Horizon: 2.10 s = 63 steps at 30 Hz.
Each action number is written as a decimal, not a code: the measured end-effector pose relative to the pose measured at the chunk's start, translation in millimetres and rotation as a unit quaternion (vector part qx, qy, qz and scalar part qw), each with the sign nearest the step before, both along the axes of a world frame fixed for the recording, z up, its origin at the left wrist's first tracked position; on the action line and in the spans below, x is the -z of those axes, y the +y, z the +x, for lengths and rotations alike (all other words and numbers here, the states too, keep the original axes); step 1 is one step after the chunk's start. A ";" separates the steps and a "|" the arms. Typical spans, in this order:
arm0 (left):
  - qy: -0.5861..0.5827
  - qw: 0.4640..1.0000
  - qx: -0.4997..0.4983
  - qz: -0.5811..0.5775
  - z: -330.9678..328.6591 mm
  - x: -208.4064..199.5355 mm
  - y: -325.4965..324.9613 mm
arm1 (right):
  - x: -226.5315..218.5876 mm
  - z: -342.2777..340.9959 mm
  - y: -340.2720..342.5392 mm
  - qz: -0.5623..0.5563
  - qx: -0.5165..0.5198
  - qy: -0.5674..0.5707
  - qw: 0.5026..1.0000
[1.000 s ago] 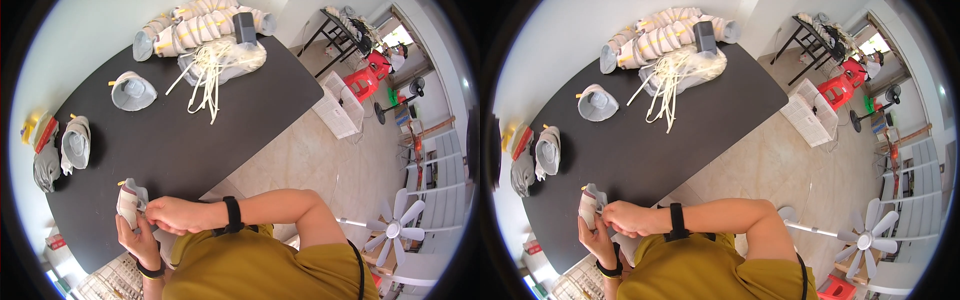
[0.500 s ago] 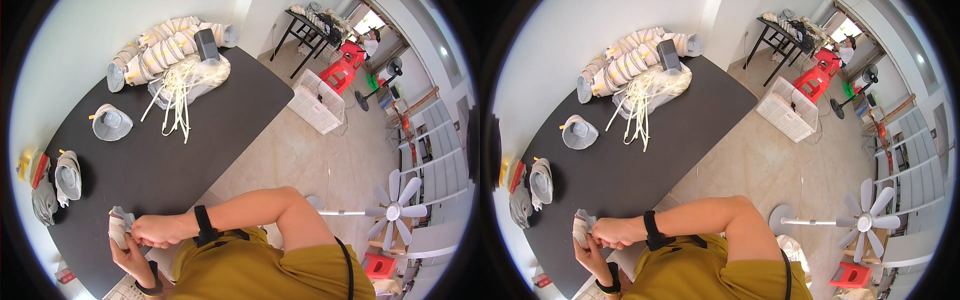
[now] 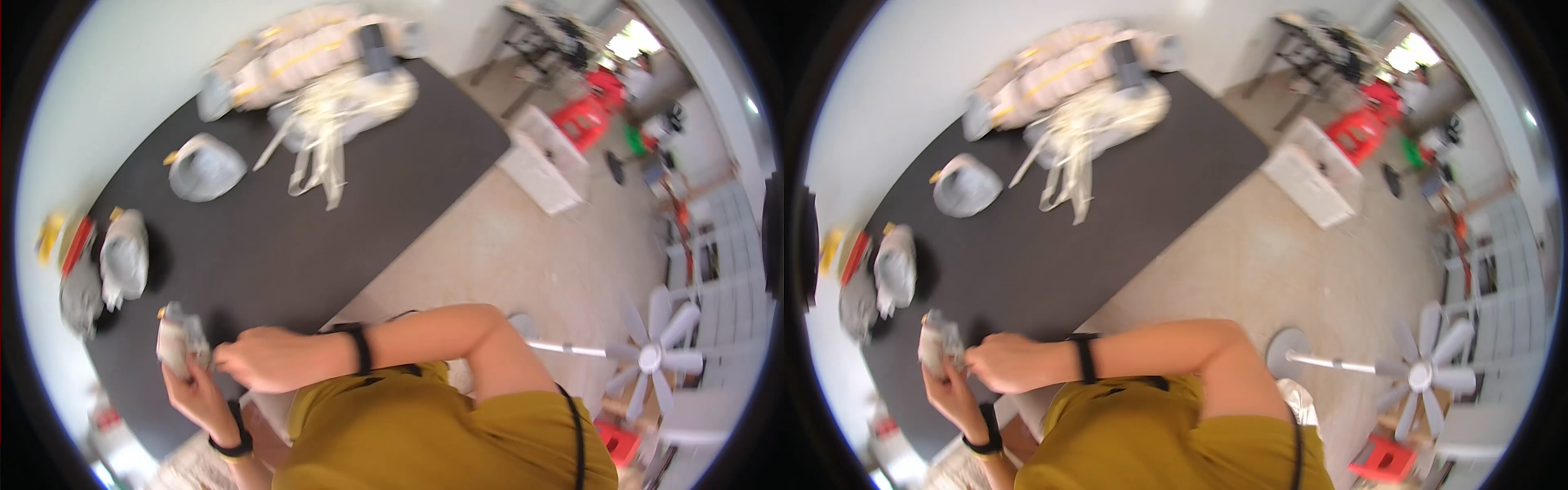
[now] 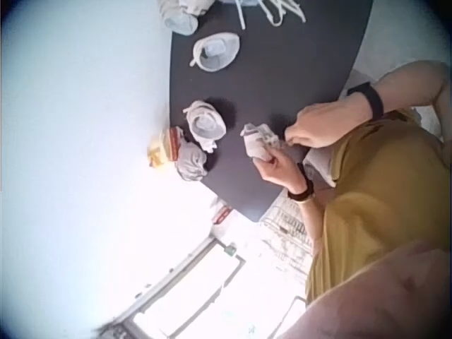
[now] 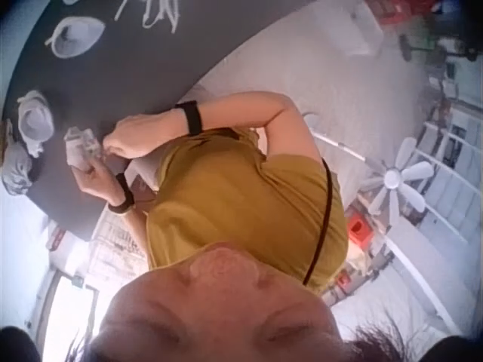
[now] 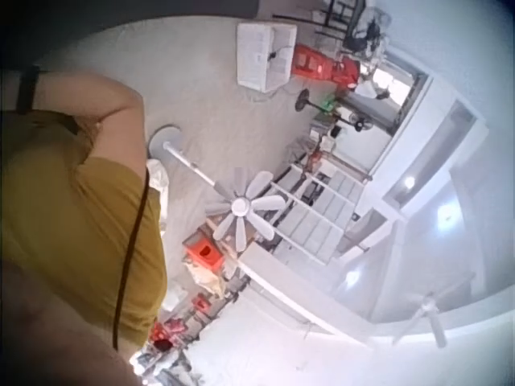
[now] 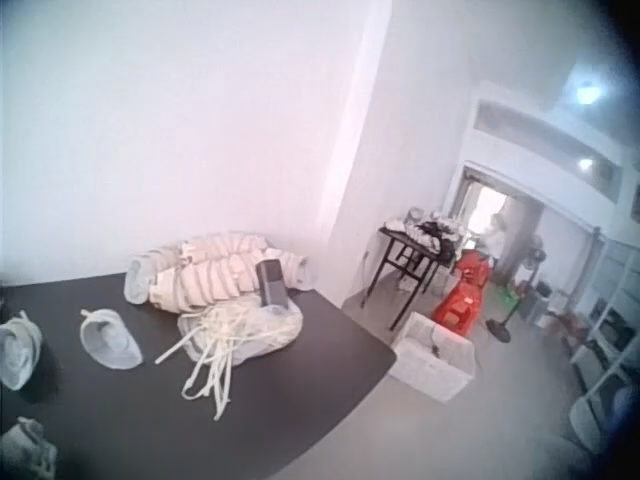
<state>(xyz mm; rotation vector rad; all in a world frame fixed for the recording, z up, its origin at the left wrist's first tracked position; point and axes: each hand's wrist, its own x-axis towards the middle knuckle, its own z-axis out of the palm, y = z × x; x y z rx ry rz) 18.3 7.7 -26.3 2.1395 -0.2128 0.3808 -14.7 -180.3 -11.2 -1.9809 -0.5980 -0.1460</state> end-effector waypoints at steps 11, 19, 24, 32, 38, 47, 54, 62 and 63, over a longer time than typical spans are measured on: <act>0.354 0.813 0.149 -0.438 -24.8 -16.7 -18.2 | -15.3 -18.9 -52.5 0.130 0.137 0.096 0.977; 0.399 0.784 0.164 -0.447 -26.6 -6.2 -28.3 | 5.6 -3.6 -35.1 0.119 0.068 0.194 0.971; 0.373 0.820 0.134 -0.413 -38.6 -2.6 -35.6 | 6.6 -3.4 -35.4 0.058 0.065 0.194 0.977; 0.375 0.766 0.218 -0.475 -52.0 6.4 -38.0 | 16.2 -20.8 -52.4 0.047 0.093 0.247 0.964; 0.339 0.784 0.208 -0.477 -64.5 4.2 -33.6 | 7.9 -23.0 -32.0 -0.041 0.105 0.185 0.976; 0.320 0.805 0.178 -0.467 -65.8 5.2 -15.5 | 21.3 -29.9 -30.0 -0.032 0.139 0.201 0.969; 0.301 0.773 0.201 -0.521 -70.9 12.1 -23.0 | 21.1 -34.6 -39.3 0.010 0.136 0.199 0.970; 0.187 0.849 0.151 -0.470 -70.5 25.3 -45.4 | 7.1 -43.0 -24.2 -0.199 0.204 0.166 0.944; 0.173 0.843 0.145 -0.488 -70.6 24.9 -45.0 | 4.6 -44.4 -17.3 -0.199 0.219 0.171 0.940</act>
